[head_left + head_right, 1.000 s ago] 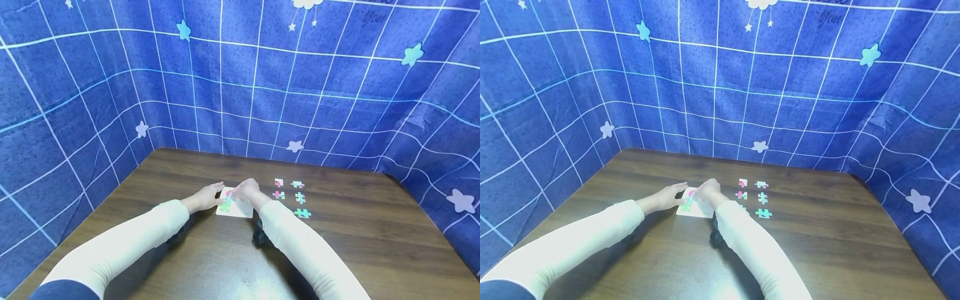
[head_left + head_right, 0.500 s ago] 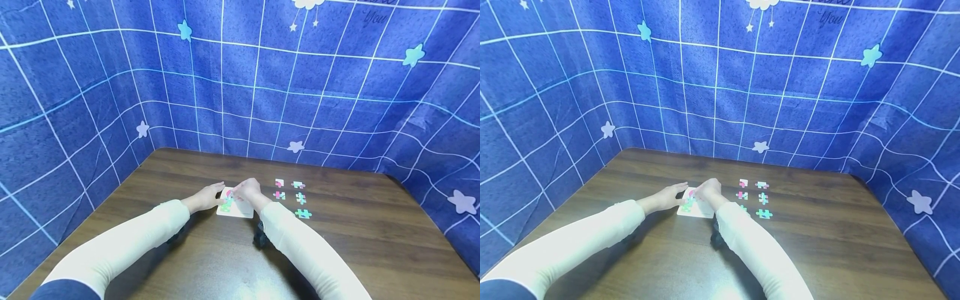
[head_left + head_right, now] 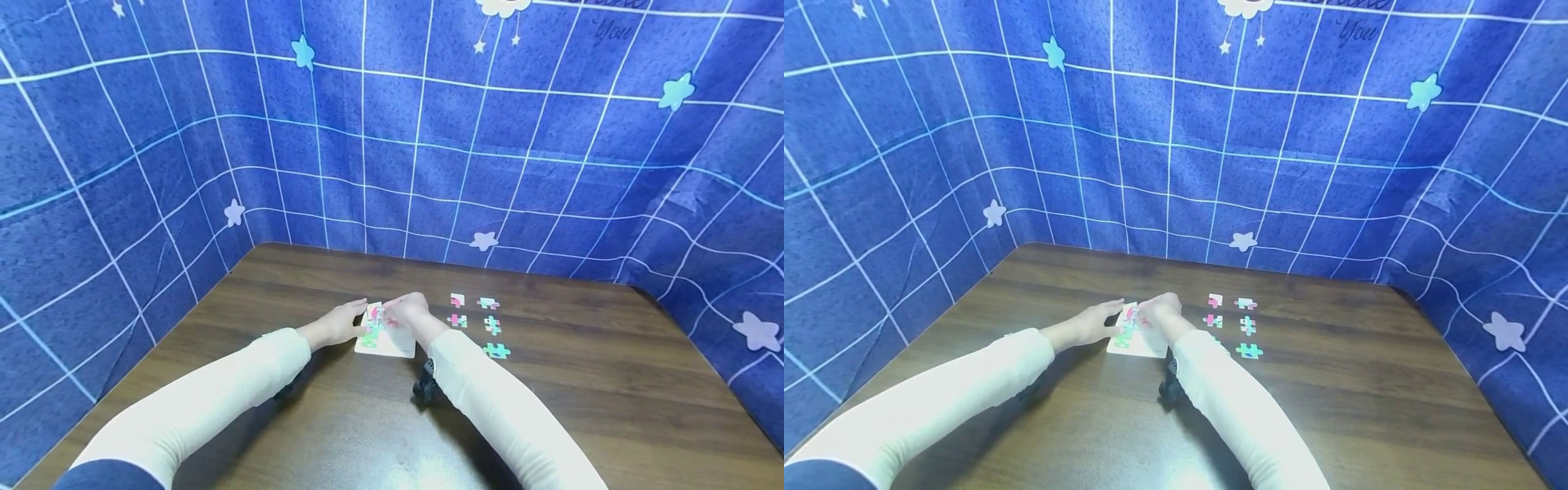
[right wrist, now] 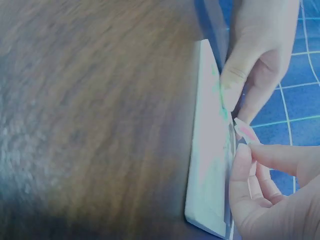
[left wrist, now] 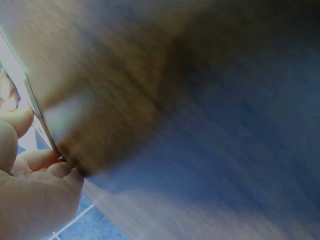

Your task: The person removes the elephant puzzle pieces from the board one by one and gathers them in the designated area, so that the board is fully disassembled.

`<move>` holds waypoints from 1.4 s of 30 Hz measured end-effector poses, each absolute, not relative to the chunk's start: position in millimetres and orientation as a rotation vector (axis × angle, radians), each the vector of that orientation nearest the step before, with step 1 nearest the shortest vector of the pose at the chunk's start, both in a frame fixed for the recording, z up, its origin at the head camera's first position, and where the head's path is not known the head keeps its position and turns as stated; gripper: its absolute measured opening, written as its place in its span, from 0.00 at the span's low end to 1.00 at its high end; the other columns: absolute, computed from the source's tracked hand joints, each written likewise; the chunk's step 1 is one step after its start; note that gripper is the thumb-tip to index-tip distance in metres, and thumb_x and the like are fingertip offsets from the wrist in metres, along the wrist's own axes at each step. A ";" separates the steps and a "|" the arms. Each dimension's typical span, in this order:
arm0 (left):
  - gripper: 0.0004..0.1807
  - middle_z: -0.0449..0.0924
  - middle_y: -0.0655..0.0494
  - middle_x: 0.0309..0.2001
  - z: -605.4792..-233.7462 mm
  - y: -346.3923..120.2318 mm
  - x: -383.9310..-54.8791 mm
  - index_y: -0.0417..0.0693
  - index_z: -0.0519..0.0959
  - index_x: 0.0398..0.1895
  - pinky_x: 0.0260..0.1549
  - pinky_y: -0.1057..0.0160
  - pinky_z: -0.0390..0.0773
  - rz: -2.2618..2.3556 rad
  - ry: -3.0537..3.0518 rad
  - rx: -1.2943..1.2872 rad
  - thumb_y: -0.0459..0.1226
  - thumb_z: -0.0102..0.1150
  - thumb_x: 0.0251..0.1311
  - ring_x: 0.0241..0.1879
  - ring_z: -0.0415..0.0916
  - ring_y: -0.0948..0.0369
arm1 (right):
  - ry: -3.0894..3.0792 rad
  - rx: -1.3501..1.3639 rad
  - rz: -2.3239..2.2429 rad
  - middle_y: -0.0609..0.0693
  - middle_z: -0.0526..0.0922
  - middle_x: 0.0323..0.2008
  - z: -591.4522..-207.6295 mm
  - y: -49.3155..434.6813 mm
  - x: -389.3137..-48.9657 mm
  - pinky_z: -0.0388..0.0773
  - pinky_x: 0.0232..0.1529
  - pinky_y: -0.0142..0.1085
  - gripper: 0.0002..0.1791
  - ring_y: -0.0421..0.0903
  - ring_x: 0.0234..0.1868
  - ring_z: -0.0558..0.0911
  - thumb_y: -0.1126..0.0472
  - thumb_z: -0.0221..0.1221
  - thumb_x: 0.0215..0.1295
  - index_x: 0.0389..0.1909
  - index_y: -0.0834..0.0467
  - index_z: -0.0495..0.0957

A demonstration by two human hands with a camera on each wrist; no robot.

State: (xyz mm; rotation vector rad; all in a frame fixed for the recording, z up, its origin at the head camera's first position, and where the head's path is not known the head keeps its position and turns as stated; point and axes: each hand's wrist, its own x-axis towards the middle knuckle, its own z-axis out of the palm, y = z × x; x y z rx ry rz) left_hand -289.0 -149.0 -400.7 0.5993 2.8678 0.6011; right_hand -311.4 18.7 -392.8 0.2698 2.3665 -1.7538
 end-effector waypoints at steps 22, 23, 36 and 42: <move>0.36 0.54 0.38 0.74 -398.5 -146.6 -288.3 0.30 0.59 0.70 0.72 0.47 0.55 0.577 2.868 0.599 0.42 0.57 0.67 0.73 0.53 0.42 | 1.954 0.084 -2.103 0.55 0.87 0.29 -361.3 63.9 -304.1 0.84 0.35 0.29 0.18 0.41 0.27 0.86 0.77 0.58 0.60 0.52 0.73 0.78; 0.36 0.53 0.38 0.74 -398.2 -146.4 -287.9 0.30 0.59 0.70 0.72 0.47 0.54 0.581 2.865 0.588 0.42 0.57 0.67 0.73 0.52 0.42 | 1.952 0.091 -2.111 0.54 0.87 0.29 -360.9 67.9 -304.3 0.84 0.35 0.29 0.18 0.41 0.27 0.86 0.76 0.59 0.60 0.52 0.73 0.77; 0.37 0.51 0.40 0.75 -401.0 -151.3 -287.3 0.32 0.57 0.72 0.72 0.47 0.53 0.593 2.840 0.550 0.43 0.56 0.67 0.74 0.50 0.43 | 1.920 0.111 -2.162 0.52 0.85 0.27 -355.9 113.2 -306.8 0.84 0.36 0.29 0.22 0.41 0.28 0.85 0.77 0.57 0.61 0.58 0.74 0.72; 0.37 0.51 0.39 0.75 -396.8 -148.5 -286.4 0.31 0.57 0.72 0.72 0.46 0.52 0.613 2.817 0.575 0.43 0.56 0.67 0.74 0.50 0.43 | 1.959 0.123 -2.121 0.50 0.84 0.28 -353.7 129.9 -307.1 0.84 0.38 0.29 0.23 0.39 0.28 0.84 0.74 0.56 0.64 0.61 0.72 0.70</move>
